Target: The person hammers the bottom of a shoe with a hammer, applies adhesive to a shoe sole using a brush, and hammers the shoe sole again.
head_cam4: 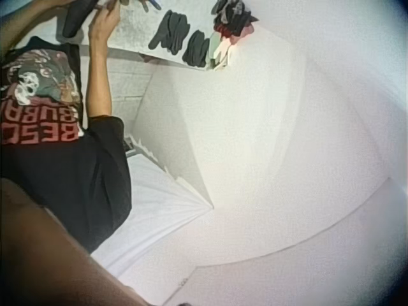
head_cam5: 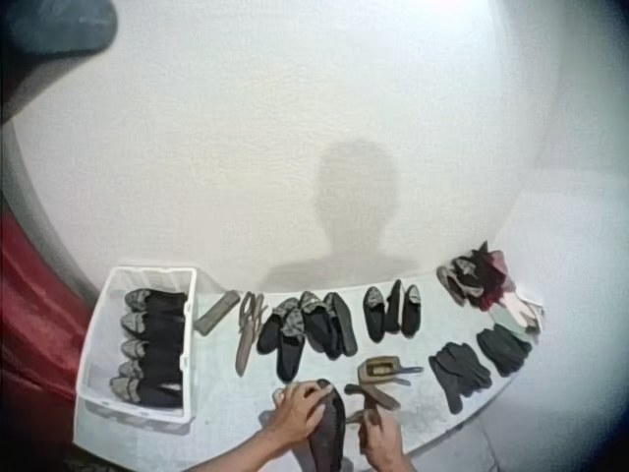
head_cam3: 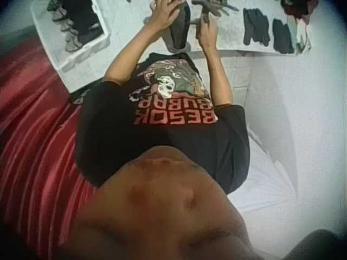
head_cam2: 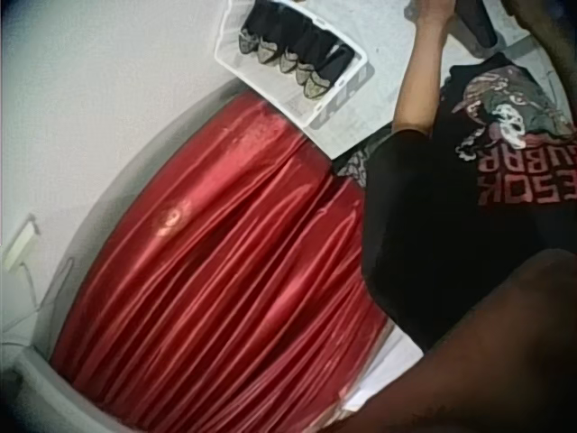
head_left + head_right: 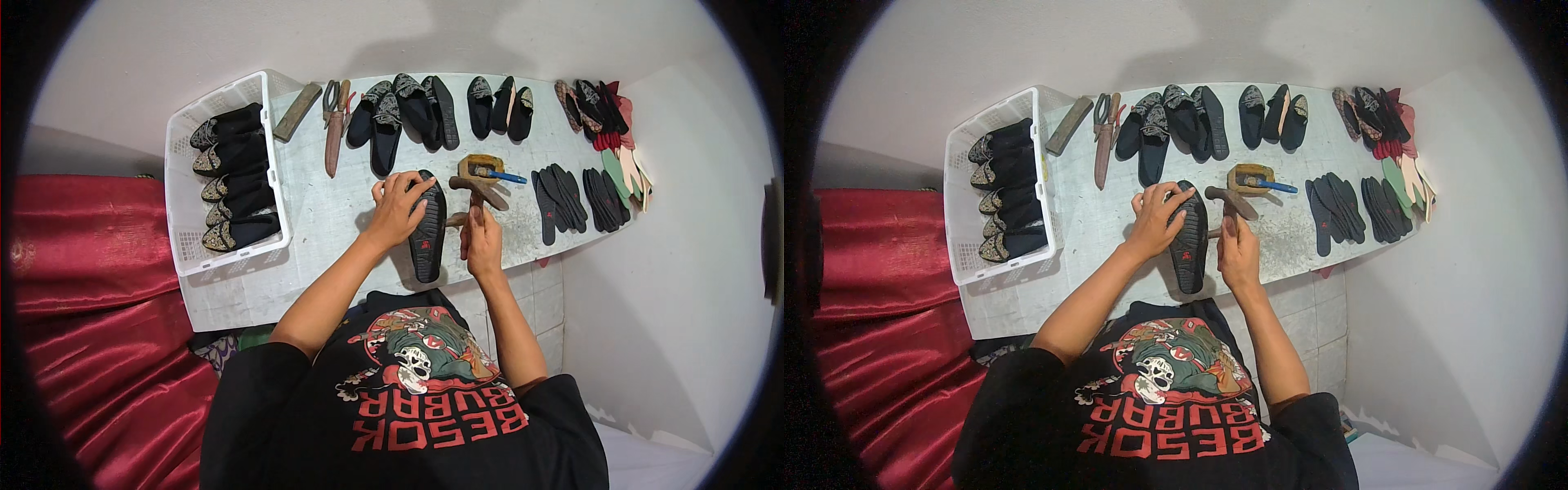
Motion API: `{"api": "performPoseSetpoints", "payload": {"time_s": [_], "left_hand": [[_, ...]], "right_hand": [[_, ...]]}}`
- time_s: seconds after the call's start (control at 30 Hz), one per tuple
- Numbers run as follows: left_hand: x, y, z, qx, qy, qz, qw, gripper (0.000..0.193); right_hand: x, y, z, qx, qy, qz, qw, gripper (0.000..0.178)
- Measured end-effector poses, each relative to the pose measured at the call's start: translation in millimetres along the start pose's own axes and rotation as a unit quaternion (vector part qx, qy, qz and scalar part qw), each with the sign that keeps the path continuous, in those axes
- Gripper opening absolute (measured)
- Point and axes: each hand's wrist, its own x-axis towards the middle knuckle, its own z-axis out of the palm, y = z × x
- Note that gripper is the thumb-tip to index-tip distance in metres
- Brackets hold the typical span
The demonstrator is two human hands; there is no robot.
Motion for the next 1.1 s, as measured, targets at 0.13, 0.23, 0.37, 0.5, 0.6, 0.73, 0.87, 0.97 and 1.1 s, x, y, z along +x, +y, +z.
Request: {"api": "performPoseSetpoints", "payload": {"time_s": [0.13, 0.23, 0.37, 0.5, 0.6, 0.73, 0.87, 0.97, 1.1], "left_hand": [[-6.3, 0.2, -0.1, 0.0, -0.005, 0.019, 1.0, 0.052], [-7.2, 0.8, 1.1, 0.031, -0.011, 0.013, 0.999, 0.053], [-8.8, -0.1, 2.1, 0.026, -0.023, 0.003, 0.999, 0.053], [-7.4, 0.1, 0.8, 0.024, -0.028, 0.005, 0.999, 0.054], [-8.3, 1.9, 5.8, 0.03, -0.013, 0.002, 0.999, 0.053], [-9.7, 0.4, 9.0, 0.037, -0.01, -0.003, 0.999, 0.054], [-11.0, -0.3, 9.3, 0.044, -0.006, 0.005, 0.999, 0.054], [-9.8, -0.9, 9.4, 0.042, -0.004, 0.004, 0.999, 0.054], [-10.3, 1.6, 10.6, 0.041, 0.0, -0.001, 0.999, 0.054]], "right_hand": [[2.3, 28.4, 7.5, -0.164, 0.002, -0.059, 0.985, 0.04], [2.4, 32.6, 3.8, -0.201, -0.012, -0.049, 0.978, 0.046], [8.7, 6.8, -3.5, -0.23, -0.037, -0.006, 0.972, 0.046], [-1.5, -6.1, -5.6, -0.224, -0.045, 0.01, 0.974, 0.04], [-15.5, 6.9, -1.3, -0.191, -0.022, -0.035, 0.981, 0.037], [-13.6, 33.4, 2.3, -0.215, -0.039, -0.038, 0.975, 0.036], [-1.2, 18.9, -5.2, -0.238, -0.06, -0.005, 0.969, 0.045], [-2.2, 18.6, -12.6, -0.212, -0.067, 0.04, 0.974, 0.05], [-14.4, 0.0, -9.3, -0.063, -0.045, -0.014, 0.997, 0.045]]}}
